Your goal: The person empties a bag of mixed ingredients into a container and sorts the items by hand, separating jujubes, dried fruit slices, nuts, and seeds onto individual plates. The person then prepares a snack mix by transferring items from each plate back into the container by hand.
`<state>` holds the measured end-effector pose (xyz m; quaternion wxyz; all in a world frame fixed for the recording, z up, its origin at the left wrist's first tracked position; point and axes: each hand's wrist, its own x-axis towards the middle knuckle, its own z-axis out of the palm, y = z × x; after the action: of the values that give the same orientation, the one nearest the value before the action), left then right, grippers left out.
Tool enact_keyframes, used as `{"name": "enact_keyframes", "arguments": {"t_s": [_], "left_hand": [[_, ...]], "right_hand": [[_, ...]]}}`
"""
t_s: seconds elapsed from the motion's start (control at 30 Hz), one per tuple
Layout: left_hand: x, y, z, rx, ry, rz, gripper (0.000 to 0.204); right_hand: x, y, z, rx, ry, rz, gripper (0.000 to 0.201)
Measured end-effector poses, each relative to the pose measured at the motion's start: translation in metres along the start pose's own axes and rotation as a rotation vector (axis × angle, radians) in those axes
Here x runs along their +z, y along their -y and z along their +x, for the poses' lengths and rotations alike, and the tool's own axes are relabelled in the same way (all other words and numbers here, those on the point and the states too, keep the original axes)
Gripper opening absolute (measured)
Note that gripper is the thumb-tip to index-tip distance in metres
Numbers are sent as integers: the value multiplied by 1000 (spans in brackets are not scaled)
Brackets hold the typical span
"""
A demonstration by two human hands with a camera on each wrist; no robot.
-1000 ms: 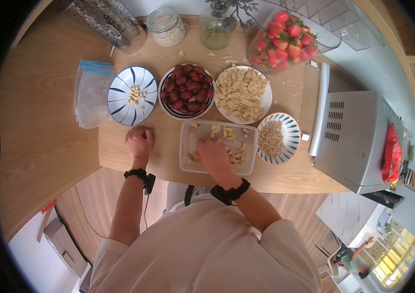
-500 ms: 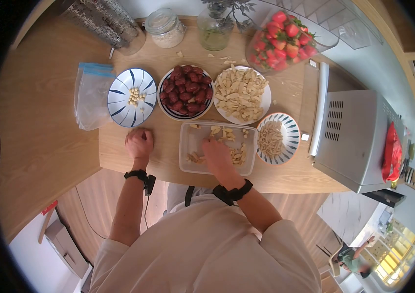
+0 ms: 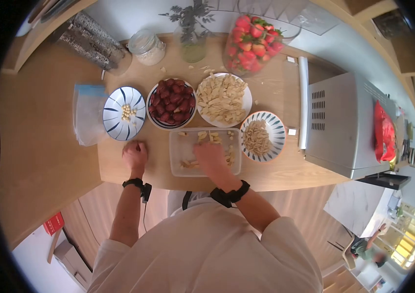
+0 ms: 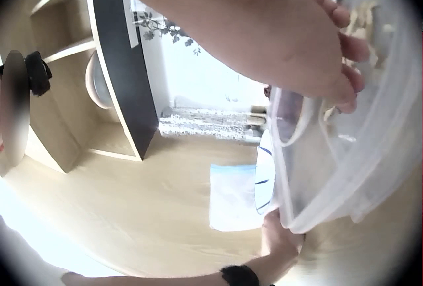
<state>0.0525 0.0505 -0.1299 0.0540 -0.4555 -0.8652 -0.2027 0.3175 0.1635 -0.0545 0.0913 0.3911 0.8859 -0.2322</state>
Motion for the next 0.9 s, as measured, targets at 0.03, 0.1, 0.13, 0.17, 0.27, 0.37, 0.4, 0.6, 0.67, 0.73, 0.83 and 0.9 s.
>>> {"name": "enact_keyframes", "arguments": {"t_s": [0.03,0.1,0.13,0.17,0.27,0.37,0.4,0.6,0.67,0.73,0.83,0.9], "left_hand": [[0,2,-1,-2,0,12,22],[0,2,-1,1,11,12,22],[-1,2,-1,-5,24,13,22],[-2,2,-1,1,23,14,22],[-4,-2,-2,-1,40,32,22],[-4,-3,-1,-2,42,-5,22],[-4,-3,-2,-1,37,7,22],[-2,-4,-3,20,13,60,21],[-1,-1,-3,6,23,73,22],[1,0,-4,-2,14,57,23],[2,2,-3,-15,-4,45,24],[2,3,-4,-20,-7,47,24]], "right_hand": [[-12,-2,-5,35,-41,102,10],[-37,-9,-17,72,-85,208,11],[-53,-13,-24,75,-214,282,9],[-65,-20,-30,79,-344,355,8],[-89,-45,-47,128,-541,471,6],[-100,-73,-64,222,-629,457,9],[-100,-84,-69,229,-633,453,9],[-78,-132,-83,339,-706,339,12],[-70,-137,-85,359,-666,247,12],[-67,-136,-85,368,-621,157,12],[-71,-120,-76,353,-560,193,11],[-72,-106,-66,159,-542,296,12]]}}
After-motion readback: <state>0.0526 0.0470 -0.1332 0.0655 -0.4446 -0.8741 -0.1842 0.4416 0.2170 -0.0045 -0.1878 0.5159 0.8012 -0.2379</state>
